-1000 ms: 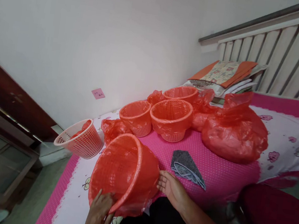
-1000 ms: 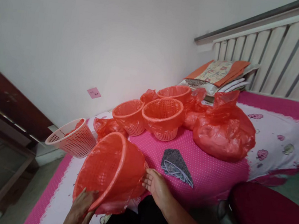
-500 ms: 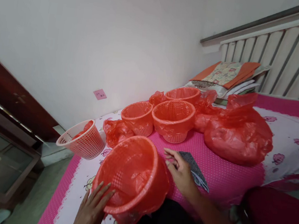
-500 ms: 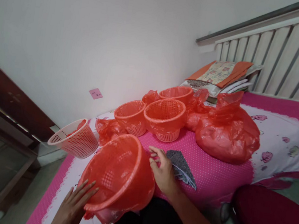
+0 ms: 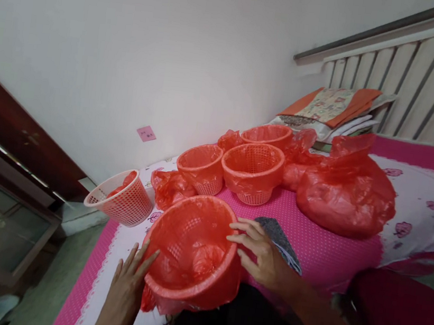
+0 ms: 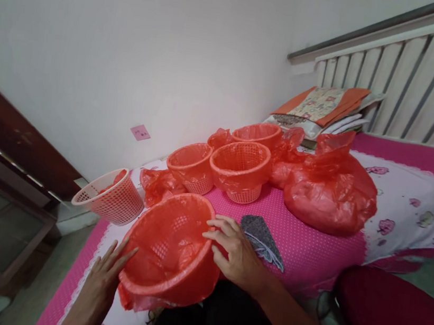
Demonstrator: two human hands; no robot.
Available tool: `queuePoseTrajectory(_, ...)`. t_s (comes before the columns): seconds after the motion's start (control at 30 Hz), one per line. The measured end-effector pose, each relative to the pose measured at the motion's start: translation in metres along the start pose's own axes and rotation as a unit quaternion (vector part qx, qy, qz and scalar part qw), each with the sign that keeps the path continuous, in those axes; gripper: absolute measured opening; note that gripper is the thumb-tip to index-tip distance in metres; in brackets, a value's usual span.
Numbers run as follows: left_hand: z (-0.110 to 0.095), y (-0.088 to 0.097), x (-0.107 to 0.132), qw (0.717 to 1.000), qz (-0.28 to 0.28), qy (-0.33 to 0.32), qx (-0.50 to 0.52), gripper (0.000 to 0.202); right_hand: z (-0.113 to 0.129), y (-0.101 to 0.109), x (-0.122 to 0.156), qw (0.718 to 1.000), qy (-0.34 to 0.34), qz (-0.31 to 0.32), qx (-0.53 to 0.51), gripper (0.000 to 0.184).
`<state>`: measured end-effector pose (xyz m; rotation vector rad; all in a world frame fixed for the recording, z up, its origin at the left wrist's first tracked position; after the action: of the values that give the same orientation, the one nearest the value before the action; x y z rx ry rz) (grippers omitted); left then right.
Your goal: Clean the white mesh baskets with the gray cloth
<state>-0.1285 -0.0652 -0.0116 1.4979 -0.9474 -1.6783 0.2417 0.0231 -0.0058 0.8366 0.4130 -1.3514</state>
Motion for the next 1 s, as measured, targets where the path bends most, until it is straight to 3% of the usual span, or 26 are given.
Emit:
queuePoseTrajectory(0.1, -0.016, 0.021, -0.001, 0.999, -0.04, 0.014, 0.003, 0.072, -0.003, -0.008, 0.004, 1.0, 0.009, 0.028, 0.005, 0.044)
queuePoseTrajectory(0.2, -0.063, 0.051, 0.005, 0.993, -0.109, -0.018, 0.044, 0.079, -0.003, -0.017, 0.006, 0.999, 0.031, 0.031, 0.012, 0.045)
queuePoseTrajectory(0.23, -0.085, 0.052, 0.007, 0.994, -0.079, -0.038, 0.061, 0.08, -0.001, -0.021, 0.005, 0.998, 0.043, 0.033, 0.012, 0.046)
queuePoseTrajectory(0.33, -0.144, 0.057, 0.002, 0.989, -0.083, -0.092, 0.081, 0.072, 0.011, -0.035, -0.003, 0.997, 0.07, 0.044, 0.002, 0.046)
queuePoseTrajectory(0.4, -0.164, 0.048, -0.012, 0.993, -0.06, -0.079, 0.061, 0.055, 0.022, -0.043, -0.011, 0.995, 0.079, 0.051, -0.012, 0.045)
queuePoseTrajectory(0.47, -0.165, 0.03, -0.028, 0.999, 0.029, -0.022, 0.022, 0.034, 0.028, -0.046, -0.017, 0.996, 0.076, 0.036, -0.033, 0.047)
queuePoseTrajectory(0.53, -0.156, 0.02, -0.04, 0.994, 0.108, 0.028, -0.022, 0.027, 0.024, -0.04, -0.019, 0.997, 0.038, -0.029, -0.054, 0.048)
queuePoseTrajectory(0.6, -0.144, 0.02, -0.046, 0.986, 0.148, 0.053, -0.049, 0.027, 0.004, -0.03, -0.013, 0.987, -0.065, -0.126, -0.078, 0.037)
queuePoseTrajectory(0.67, -0.136, 0.023, -0.049, 0.985, 0.154, 0.058, -0.041, 0.026, -0.021, -0.034, 0.005, 0.958, -0.203, -0.168, -0.113, 0.014)
queuePoseTrajectory(0.77, -0.131, 0.026, -0.047, 0.99, 0.133, 0.05, 0.007, 0.027, -0.036, -0.072, 0.036, 0.918, -0.349, -0.073, -0.173, 0.028)
queuePoseTrajectory(0.9, -0.13, 0.023, -0.043, 0.992, 0.111, 0.046, 0.028, 0.027, -0.028, -0.123, 0.064, 0.897, -0.38, 0.016, -0.224, 0.021)
queuePoseTrajectory(1.0, -0.123, 0.02, -0.039, 0.992, 0.109, 0.063, 0.023, 0.026, -0.044, -0.14, 0.082, 0.862, -0.452, 0.031, -0.227, 0.018)
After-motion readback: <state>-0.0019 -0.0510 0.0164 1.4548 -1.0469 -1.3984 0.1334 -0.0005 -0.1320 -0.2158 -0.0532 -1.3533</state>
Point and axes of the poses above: each hand's wrist, its own x-axis away from the middle knuckle, its own y-axis out of the back of the hand, z = x × y, the point moved 7 cm from there along -x, towards the middle knuckle, and after that the axes turned 9 degrees about -z, right-handed, at the moved point
